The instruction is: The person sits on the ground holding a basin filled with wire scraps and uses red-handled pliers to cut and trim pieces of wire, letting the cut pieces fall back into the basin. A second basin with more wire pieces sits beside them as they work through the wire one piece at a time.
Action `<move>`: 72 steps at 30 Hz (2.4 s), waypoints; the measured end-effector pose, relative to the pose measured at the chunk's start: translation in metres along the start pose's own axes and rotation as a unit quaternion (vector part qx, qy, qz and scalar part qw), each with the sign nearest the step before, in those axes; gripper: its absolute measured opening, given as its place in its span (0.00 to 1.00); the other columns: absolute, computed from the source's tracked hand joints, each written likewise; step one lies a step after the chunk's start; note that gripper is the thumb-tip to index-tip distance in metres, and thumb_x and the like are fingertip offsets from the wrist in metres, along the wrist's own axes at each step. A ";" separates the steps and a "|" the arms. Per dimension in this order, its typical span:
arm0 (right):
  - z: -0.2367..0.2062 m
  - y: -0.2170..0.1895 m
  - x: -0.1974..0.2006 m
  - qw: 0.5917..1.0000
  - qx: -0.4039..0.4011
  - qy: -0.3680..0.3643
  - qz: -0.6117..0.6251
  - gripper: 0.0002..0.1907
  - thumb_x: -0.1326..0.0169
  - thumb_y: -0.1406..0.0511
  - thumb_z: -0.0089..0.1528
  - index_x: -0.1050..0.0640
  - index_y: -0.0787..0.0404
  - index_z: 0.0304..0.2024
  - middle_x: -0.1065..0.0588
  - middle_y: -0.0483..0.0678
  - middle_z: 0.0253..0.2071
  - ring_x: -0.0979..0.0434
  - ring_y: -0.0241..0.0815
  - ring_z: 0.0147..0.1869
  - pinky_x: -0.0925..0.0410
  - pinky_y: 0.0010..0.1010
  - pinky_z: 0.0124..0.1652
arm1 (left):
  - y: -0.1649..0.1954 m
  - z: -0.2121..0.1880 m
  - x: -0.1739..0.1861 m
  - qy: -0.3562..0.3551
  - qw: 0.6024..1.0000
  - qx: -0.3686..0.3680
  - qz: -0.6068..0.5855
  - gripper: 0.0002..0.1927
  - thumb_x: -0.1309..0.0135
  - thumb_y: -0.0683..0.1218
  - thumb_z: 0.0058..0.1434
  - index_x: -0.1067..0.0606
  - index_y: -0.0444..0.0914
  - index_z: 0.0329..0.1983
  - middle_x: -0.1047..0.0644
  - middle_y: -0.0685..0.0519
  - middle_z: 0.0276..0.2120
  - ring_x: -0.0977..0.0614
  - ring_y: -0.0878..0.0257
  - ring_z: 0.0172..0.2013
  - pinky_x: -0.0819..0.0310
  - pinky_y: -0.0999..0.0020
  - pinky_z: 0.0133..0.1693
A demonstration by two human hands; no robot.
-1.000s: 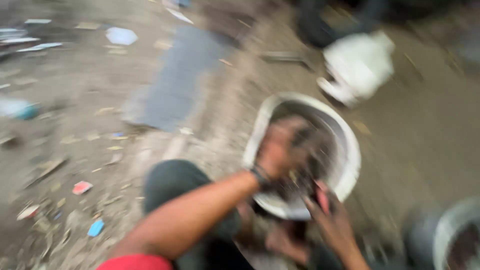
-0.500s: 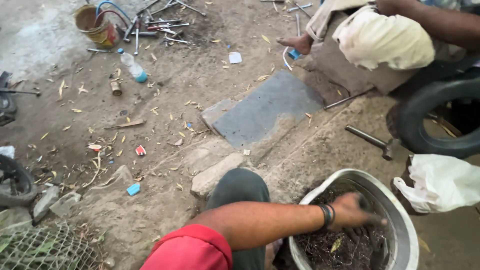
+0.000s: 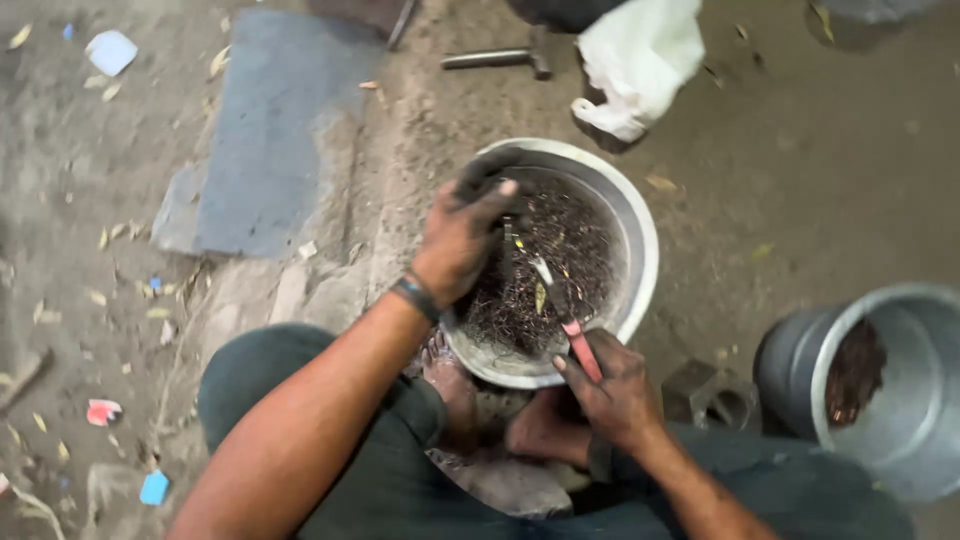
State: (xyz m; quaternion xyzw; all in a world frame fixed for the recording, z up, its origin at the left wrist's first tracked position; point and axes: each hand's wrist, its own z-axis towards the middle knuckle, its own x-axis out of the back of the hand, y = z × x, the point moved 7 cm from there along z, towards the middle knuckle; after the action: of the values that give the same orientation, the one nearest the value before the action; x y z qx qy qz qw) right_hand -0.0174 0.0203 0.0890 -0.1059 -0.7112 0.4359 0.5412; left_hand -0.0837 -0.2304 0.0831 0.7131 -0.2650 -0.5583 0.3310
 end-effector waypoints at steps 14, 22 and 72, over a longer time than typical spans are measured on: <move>0.004 0.009 0.068 0.991 0.059 0.110 -0.041 0.12 0.37 0.66 0.58 0.20 0.65 0.43 0.23 0.55 0.39 0.20 0.55 0.41 0.28 0.41 0.41 | -0.040 -0.013 -0.060 -0.079 0.989 0.109 -0.063 0.25 0.47 0.44 0.66 0.34 0.34 0.66 0.21 0.44 0.45 0.16 0.60 0.36 0.16 0.66 0.37; 0.004 -0.010 0.072 0.987 0.083 0.094 -0.102 0.19 0.34 0.64 0.56 0.19 0.61 0.50 0.23 0.55 0.45 0.18 0.55 0.45 0.26 0.40 0.42 | -0.085 -0.026 -0.049 -0.042 0.956 0.254 0.141 0.25 0.44 0.52 0.68 0.28 0.30 0.60 0.22 0.46 0.36 0.25 0.65 0.24 0.30 0.73 0.21; 0.000 0.061 0.011 0.865 -0.177 -0.149 0.446 0.29 0.39 0.60 0.61 0.25 0.67 0.61 0.21 0.46 0.42 0.21 0.35 0.41 0.28 0.27 0.42 | -0.047 -0.022 -0.052 -0.141 0.981 0.119 0.065 0.18 0.50 0.52 0.73 0.22 0.33 0.52 0.21 0.56 0.39 0.22 0.71 0.40 0.26 0.75 0.43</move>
State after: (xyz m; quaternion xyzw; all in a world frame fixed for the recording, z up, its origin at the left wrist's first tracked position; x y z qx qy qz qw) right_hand -0.0410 0.0638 0.0519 -0.4397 -0.7257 0.5078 0.1488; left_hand -0.0739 -0.1575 0.0829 0.6427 -0.4194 -0.5950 0.2390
